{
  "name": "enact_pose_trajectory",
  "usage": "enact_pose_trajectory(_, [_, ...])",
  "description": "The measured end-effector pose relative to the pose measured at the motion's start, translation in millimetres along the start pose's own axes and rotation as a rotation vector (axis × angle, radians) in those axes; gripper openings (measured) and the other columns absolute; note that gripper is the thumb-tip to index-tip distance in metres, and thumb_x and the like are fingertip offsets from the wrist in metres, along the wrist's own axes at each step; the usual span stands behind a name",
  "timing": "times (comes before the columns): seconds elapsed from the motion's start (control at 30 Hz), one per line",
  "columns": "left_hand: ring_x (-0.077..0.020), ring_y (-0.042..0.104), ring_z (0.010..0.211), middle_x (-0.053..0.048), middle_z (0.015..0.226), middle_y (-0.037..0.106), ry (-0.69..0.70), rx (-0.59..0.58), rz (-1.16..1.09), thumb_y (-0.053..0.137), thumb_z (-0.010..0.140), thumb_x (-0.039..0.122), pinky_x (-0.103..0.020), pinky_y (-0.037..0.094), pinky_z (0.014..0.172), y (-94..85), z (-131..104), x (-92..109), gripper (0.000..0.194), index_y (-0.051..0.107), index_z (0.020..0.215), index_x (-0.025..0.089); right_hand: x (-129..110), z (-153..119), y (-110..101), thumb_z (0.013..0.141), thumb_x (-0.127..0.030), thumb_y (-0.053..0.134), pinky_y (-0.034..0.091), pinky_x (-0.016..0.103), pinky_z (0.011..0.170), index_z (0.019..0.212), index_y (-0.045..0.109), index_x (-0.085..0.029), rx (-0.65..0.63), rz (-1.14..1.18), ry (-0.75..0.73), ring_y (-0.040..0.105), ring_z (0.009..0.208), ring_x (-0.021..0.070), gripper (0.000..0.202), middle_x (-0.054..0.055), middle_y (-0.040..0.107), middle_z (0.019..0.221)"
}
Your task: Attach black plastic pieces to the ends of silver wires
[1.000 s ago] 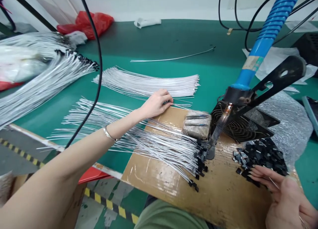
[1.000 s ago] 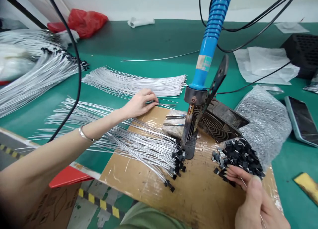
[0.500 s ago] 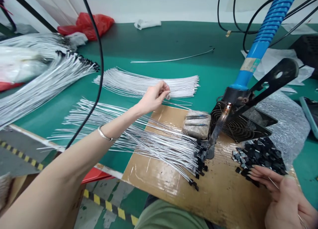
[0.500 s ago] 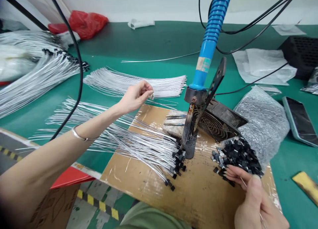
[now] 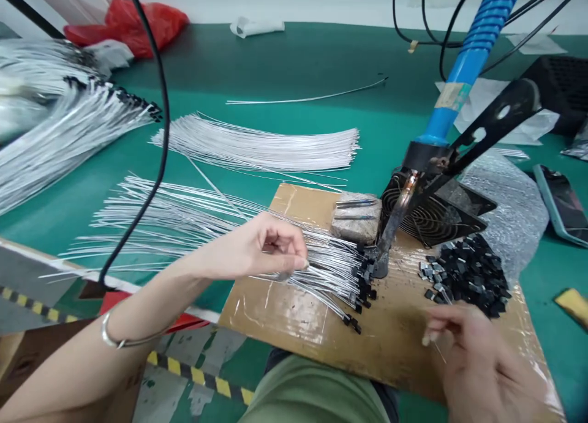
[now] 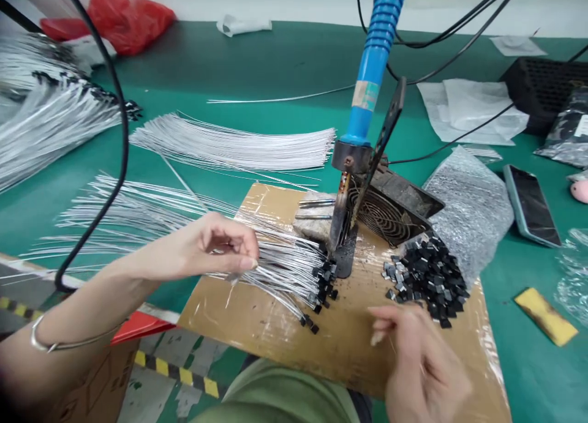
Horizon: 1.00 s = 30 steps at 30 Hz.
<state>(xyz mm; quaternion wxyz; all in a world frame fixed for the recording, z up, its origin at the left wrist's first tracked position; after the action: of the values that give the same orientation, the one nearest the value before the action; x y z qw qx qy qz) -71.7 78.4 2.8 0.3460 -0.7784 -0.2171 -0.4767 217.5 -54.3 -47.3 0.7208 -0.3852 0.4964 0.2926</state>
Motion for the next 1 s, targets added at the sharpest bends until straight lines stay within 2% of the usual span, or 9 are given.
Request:
enact_pose_trajectory(0.03, [-0.0119,0.056,0.052,-0.002,0.059,0.069,-0.005,-0.019,-0.028,0.075,0.085,0.03,-0.022,0.044,0.049,8.2,0,-2,0.019,0.073,0.07,0.018,-11,-3,12,0.099,-0.035,0.065,0.044,0.03,0.061,0.081,0.08,-0.023,-0.071,0.032,-0.018,0.062,0.063,0.0168,0.026,0.002,0.067,0.069])
enact_pose_trajectory(0.13, [-0.0127,0.059,0.055,-0.003,0.063,0.07,-0.012,-0.024,-0.073,0.075,0.085,0.031,-0.021,0.046,0.052,25.6,1,-4,0.019,0.073,0.072,0.017,-32,-8,44,0.098,-0.034,0.066,0.046,0.027,0.06,0.082,0.08,-0.024,-0.251,0.086,0.067,0.059,0.06,0.0137,0.023,-0.001,0.065,0.069])
enact_pose_trajectory(0.23, [-0.0124,0.055,0.055,-0.002,0.06,0.067,-0.018,0.014,-0.055,0.077,0.084,0.034,-0.021,0.042,0.051,32.4,2,-4,0.023,0.073,0.071,0.016,-39,-9,64,0.094,-0.031,0.071,0.04,0.024,0.051,0.077,0.077,-0.023,-0.367,0.146,0.135,0.053,0.055,0.0112,0.019,-0.002,0.063,0.07])
enact_pose_trajectory(0.5, [-0.0132,0.053,0.056,-0.003,0.063,0.068,-0.034,0.093,-0.071,0.074,0.086,0.038,-0.024,0.043,0.054,36.6,1,-6,0.025,0.074,0.075,0.017,-29,-9,69,0.092,-0.029,0.074,0.039,0.022,0.047,0.069,0.073,-0.021,-0.371,0.199,0.173,0.05,0.052,0.0107,0.025,-0.002,0.059,0.062])
enact_pose_trajectory(0.6, [-0.0127,0.052,0.055,-0.003,0.062,0.067,-0.043,0.081,-0.081,0.073,0.087,0.039,-0.024,0.041,0.052,40.4,1,-7,0.025,0.074,0.074,0.017,-27,-8,70,0.092,-0.027,0.074,0.04,0.022,0.047,0.069,0.073,-0.021,-0.4,0.208,0.135,0.051,0.051,0.0108,0.024,-0.003,0.059,0.06])
enact_pose_trajectory(0.7, [-0.0123,0.05,0.053,-0.001,0.059,0.065,-0.054,0.052,-0.09,0.073,0.087,0.039,-0.024,0.039,0.051,45.3,-1,-7,0.025,0.072,0.073,0.017,-25,-8,69,0.094,-0.029,0.074,0.04,0.023,0.048,0.07,0.072,-0.021,-0.411,0.217,0.172,0.05,0.051,0.011,0.025,-0.003,0.058,0.06])
enact_pose_trajectory(0.8, [-0.0152,0.057,0.056,-0.002,0.062,0.069,-0.031,0.053,-0.04,0.07,0.09,0.038,-0.026,0.044,0.053,45.6,-4,-4,0.024,0.073,0.076,0.019,-23,-8,67,0.095,-0.03,0.072,0.04,0.023,0.049,0.071,0.069,-0.02,-0.431,0.212,0.174,0.051,0.054,0.0114,0.026,-0.002,0.058,0.063])
enact_pose_trajectory(0.87, [-0.0206,0.068,0.068,-0.005,0.076,0.077,-0.006,0.141,0.024,0.066,0.094,0.04,-0.03,0.051,0.061,38.7,-7,-2,0.023,0.077,0.084,0.023,-23,-7,65,0.097,-0.029,0.07,0.04,0.023,0.051,0.072,0.069,-0.021,-0.447,0.187,0.115,0.053,0.056,0.012,0.026,-0.002,0.058,0.063])
enact_pose_trajectory(1.0, [-0.0272,0.073,0.102,-0.006,0.106,0.081,0.062,0.502,0.138,0.054,0.102,0.041,-0.037,0.056,0.083,18.8,-14,5,0.026,0.076,0.104,0.027,-22,-7,63,0.097,-0.029,0.069,0.04,0.024,0.053,0.071,0.068,-0.021,-0.427,0.14,0.083,0.051,0.057,0.0124,0.027,-0.003,0.057,0.063])
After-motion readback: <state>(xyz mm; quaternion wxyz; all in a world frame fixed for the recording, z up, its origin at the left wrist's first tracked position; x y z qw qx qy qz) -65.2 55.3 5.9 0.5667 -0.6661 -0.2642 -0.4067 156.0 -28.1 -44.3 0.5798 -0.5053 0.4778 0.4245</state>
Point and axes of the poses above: each hand's wrist, its own z-axis towards the middle knuckle, its own y-axis out of the palm, x = y × z, the point moved 5 cm from there along z, towards the middle knuckle
